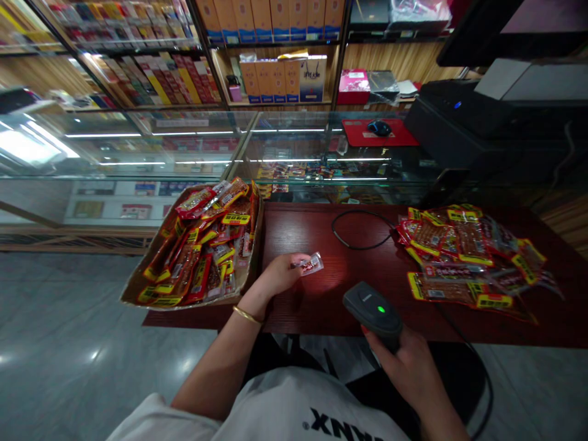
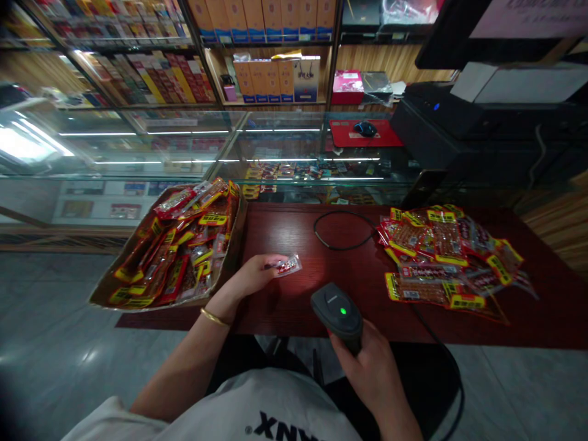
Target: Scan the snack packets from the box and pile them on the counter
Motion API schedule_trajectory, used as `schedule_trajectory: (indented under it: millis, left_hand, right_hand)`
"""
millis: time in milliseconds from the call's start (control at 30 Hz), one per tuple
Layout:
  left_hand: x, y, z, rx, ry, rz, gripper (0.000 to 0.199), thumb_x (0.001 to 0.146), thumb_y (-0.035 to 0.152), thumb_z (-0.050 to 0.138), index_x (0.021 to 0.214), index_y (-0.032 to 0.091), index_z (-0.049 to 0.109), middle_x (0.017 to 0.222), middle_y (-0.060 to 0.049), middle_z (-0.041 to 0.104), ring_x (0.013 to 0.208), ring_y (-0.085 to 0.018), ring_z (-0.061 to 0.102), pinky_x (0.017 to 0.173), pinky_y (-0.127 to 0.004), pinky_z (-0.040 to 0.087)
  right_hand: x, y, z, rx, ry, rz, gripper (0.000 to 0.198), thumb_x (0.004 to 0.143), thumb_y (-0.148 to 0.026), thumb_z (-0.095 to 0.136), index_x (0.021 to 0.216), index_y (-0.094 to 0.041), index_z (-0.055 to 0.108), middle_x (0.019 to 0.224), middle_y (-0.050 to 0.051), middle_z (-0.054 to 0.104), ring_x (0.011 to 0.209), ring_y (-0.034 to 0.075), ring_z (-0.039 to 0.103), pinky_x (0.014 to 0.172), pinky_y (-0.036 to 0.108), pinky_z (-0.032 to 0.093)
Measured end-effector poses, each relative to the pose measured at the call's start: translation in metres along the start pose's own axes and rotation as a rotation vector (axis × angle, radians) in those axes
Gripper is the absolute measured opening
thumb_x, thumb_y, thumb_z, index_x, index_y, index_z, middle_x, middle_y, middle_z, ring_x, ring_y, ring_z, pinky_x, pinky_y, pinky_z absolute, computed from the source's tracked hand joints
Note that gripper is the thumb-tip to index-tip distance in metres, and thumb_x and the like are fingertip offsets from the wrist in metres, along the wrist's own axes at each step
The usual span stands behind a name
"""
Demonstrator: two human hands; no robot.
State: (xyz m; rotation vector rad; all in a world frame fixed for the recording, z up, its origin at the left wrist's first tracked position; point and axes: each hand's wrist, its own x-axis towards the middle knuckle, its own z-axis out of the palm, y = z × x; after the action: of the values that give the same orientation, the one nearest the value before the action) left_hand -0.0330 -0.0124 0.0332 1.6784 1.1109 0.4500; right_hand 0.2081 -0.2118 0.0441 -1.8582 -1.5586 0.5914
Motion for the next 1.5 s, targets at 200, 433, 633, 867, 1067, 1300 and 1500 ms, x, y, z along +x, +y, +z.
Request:
schedule_trajectory:
  millis: [200, 433, 633, 867, 1067, 1300, 1500]
  left_hand:
    - [-0.003, 0.006, 0.0, 0.007, 0.008, -0.013, 0.044, 0.076, 0.014, 0.056, 0.116, 0.015, 0.075, 0.114, -0.008, 0.078, 0.106, -0.023, 0.071, 0.1, -0.033, 0.052]
    - [0.03, 0.042, 0.041, -0.349, -0.062, -0.041, 0.047, 0.079, 0.025, 0.066, 0.125, 0.016, 0.069, 0.107, -0.009, 0.078, 0.08, -0.019, 0.071, 0.073, -0.03, 0.055]
    - [0.118, 0.123, 0.132, -0.67, -0.258, -0.045, 0.034, 0.079, 0.017, 0.067, 0.113, 0.013, 0.072, 0.093, -0.008, 0.075, 0.071, -0.012, 0.064, 0.071, -0.024, 0.052]
    - [0.134, 0.162, 0.164, -0.551, -0.229, 0.099, 0.03, 0.083, 0.006, 0.06, 0.11, 0.011, 0.072, 0.107, -0.013, 0.075, 0.091, -0.017, 0.069, 0.095, -0.033, 0.052]
    - [0.018, 0.102, 0.053, -0.162, 0.122, 0.428, 0.033, 0.091, 0.017, 0.055, 0.119, 0.019, 0.072, 0.115, -0.008, 0.076, 0.102, -0.018, 0.07, 0.091, -0.028, 0.054]
    - [-0.086, 0.038, -0.108, 0.589, 0.716, -0.113, 0.033, 0.093, 0.036, 0.054, 0.115, 0.02, 0.073, 0.11, -0.008, 0.077, 0.1, -0.025, 0.071, 0.092, -0.034, 0.053]
    - [-0.078, 0.012, -0.112, 0.917, 0.421, -0.381, 0.035, 0.095, 0.039, 0.05, 0.112, 0.017, 0.072, 0.113, -0.016, 0.076, 0.109, -0.032, 0.07, 0.091, -0.038, 0.052]
  right_hand:
    - [0.003, -0.002, -0.001, 0.023, 0.005, 0.035, 0.03, 0.09, -0.044, 0.062, 0.096, -0.021, 0.079, 0.094, 0.011, 0.082, 0.09, 0.029, 0.078, 0.083, 0.035, 0.059]
    - [0.002, -0.009, -0.007, 0.034, 0.014, 0.072, 0.027, 0.089, -0.036, 0.06, 0.1, -0.021, 0.079, 0.1, 0.011, 0.082, 0.095, 0.029, 0.077, 0.085, 0.036, 0.058]
    - [-0.011, 0.0, -0.011, 0.045, 0.04, 0.163, 0.029, 0.09, -0.039, 0.061, 0.103, -0.019, 0.078, 0.1, 0.011, 0.081, 0.095, 0.029, 0.076, 0.085, 0.037, 0.057]
    - [-0.014, 0.004, -0.016, 0.035, 0.073, 0.17, 0.032, 0.09, -0.043, 0.06, 0.101, -0.017, 0.076, 0.099, 0.013, 0.081, 0.094, 0.03, 0.077, 0.084, 0.038, 0.058]
    - [-0.012, 0.021, -0.002, -0.014, 0.001, 0.158, 0.035, 0.088, -0.05, 0.06, 0.096, -0.02, 0.078, 0.094, 0.011, 0.082, 0.091, 0.031, 0.079, 0.079, 0.037, 0.06]
    - [0.011, 0.012, 0.014, -0.007, -0.099, 0.08, 0.038, 0.086, -0.055, 0.062, 0.094, -0.022, 0.08, 0.093, 0.009, 0.083, 0.09, 0.031, 0.08, 0.075, 0.033, 0.061]
    - [0.009, -0.003, 0.028, 0.014, -0.097, 0.045, 0.036, 0.089, -0.053, 0.061, 0.099, -0.022, 0.078, 0.099, 0.009, 0.082, 0.097, 0.03, 0.078, 0.086, 0.035, 0.058]
